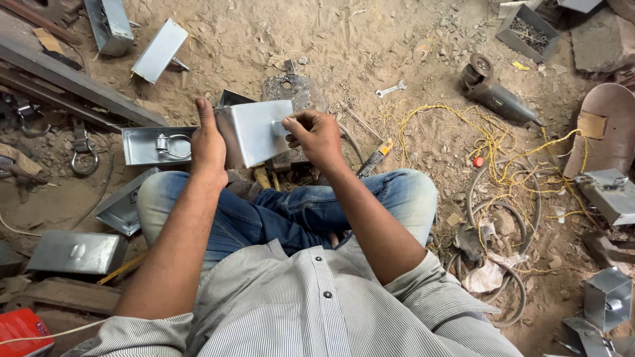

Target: The person welds metal components onto small metal boxes using a welding rod and a power source.

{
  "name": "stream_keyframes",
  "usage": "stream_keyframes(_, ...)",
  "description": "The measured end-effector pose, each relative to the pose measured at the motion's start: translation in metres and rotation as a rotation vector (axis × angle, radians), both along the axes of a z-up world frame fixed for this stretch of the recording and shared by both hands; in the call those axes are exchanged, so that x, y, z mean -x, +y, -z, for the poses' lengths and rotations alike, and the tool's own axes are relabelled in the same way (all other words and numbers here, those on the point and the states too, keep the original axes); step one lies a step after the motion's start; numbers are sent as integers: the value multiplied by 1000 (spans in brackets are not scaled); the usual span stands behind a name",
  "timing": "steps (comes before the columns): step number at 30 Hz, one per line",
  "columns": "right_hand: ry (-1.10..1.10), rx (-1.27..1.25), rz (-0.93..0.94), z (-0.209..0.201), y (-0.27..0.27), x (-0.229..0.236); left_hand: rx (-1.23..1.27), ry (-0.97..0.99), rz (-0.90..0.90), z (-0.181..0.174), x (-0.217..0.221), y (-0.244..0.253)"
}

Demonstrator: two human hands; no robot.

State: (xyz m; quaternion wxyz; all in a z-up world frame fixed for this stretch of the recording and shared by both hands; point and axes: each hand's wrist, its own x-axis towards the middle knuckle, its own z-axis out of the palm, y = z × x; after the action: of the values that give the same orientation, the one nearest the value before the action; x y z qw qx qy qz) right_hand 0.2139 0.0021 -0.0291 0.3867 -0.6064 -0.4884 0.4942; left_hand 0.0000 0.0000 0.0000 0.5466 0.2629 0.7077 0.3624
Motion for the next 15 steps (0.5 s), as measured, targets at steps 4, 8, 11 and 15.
stream_keyframes(4, 34, 9, 11, -3, 5, 6, -23, 69, -114, 9, -1, -1)
stream_keyframes(8, 101, -17, -23, -1, 4, 10, 3, 129, -183, 23, 4, 0)
stream_keyframes(11, 125, -43, -38, 2, 3, 14, -49, 85, -232, 34, 9, -1)
stream_keyframes(15, 156, -43, -27, 5, 4, 15, -73, 66, -281, 43, 9, 0)
